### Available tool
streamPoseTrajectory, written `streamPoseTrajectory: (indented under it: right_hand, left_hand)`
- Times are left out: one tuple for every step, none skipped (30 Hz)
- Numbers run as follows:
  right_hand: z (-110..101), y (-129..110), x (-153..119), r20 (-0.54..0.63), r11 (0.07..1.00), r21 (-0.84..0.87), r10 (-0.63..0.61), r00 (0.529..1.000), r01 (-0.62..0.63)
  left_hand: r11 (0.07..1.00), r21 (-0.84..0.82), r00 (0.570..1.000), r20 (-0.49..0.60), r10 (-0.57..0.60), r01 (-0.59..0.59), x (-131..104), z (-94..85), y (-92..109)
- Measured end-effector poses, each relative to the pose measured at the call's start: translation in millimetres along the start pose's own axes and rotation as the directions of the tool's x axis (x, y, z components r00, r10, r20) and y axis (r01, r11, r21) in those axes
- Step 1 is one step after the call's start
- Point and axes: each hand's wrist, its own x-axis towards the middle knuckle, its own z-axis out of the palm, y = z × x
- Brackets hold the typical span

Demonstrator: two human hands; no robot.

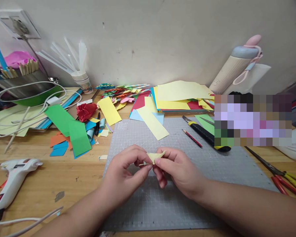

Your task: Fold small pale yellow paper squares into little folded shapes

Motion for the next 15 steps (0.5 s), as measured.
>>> streamPoseTrajectory:
  right_hand:
    - [-0.4,0.4,0.5,0.014,1.000,0.017,0.006,1.000,-0.006]
    - [-0.6,0.4,0.9,0.024,1.000,0.029,0.010,1.000,-0.011]
    - [-0.7,0.2,1.0,0.027,0.999,0.036,0.014,1.000,-0.015]
    - [-0.7,-0.3,1.0,0.026,0.999,0.040,0.020,0.999,-0.022]
    - [-0.6,-0.8,0.9,0.020,0.999,0.046,0.028,0.999,-0.029]
    - [-0.6,-1.3,0.7,0.018,0.998,0.050,0.037,0.999,-0.038]
    - [-0.6,-1.6,0.5,0.021,0.997,0.055,0.050,0.999,-0.051]
    - [-0.7,-1.8,0.5,0.030,0.996,0.063,0.061,0.998,-0.063]
    - [-0.9,-1.7,0.5,0.044,0.995,0.074,0.071,0.997,-0.074]
    - [-1.1,-1.5,0.6,0.063,0.993,0.087,0.077,0.995,-0.082]
    - [-1.5,-1.2,0.8,0.083,0.990,0.109,0.086,0.993,-0.095]
    - [-1.9,-0.9,1.1,0.106,0.984,0.136,0.101,0.989,-0.115]
    - [-2.3,-0.6,1.4,0.129,0.976,0.166,0.121,0.984,-0.142]
    - [-2.7,-0.5,1.7,0.151,0.966,0.193,0.146,0.978,-0.174]
    - [-3.2,-0.4,1.9,0.175,0.953,0.217,0.176,0.969,-0.213]
  left_hand:
    - [1.000,0.016,1.000,-0.009,0.013,-0.013,0.2,-0.6,0.1]
    - [0.999,0.032,1.000,-0.017,0.022,-0.021,0.4,-1.1,0.3]
    - [0.998,0.050,0.999,-0.027,0.031,-0.030,0.5,-1.6,0.6]
    - [0.997,0.069,0.999,-0.029,0.040,-0.038,0.6,-2.0,1.0]
    - [0.995,0.089,0.998,-0.024,0.050,-0.047,0.6,-2.3,1.3]
    - [0.992,0.109,0.998,-0.015,0.063,-0.061,0.5,-2.5,1.5]
    - [0.988,0.129,0.997,0.002,0.081,-0.080,0.3,-2.7,1.4]
    - [0.984,0.147,0.995,0.019,0.102,-0.104,-0.1,-2.7,1.2]
    - [0.978,0.164,0.991,0.035,0.128,-0.132,-0.6,-2.8,0.7]
    - [0.971,0.179,0.987,0.047,0.153,-0.160,-1.2,-3.0,0.0]
    - [0.963,0.193,0.982,0.057,0.178,-0.186,-1.9,-3.2,-0.7]
    - [0.957,0.209,0.979,0.066,0.194,-0.203,-2.5,-3.6,-1.4]
    - [0.950,0.226,0.976,0.073,0.203,-0.214,-2.9,-4.2,-1.9]
    - [0.944,0.244,0.975,0.076,0.209,-0.221,-3.3,-4.9,-2.2]
    - [0.939,0.260,0.974,0.081,0.211,-0.225,-3.4,-5.6,-2.2]
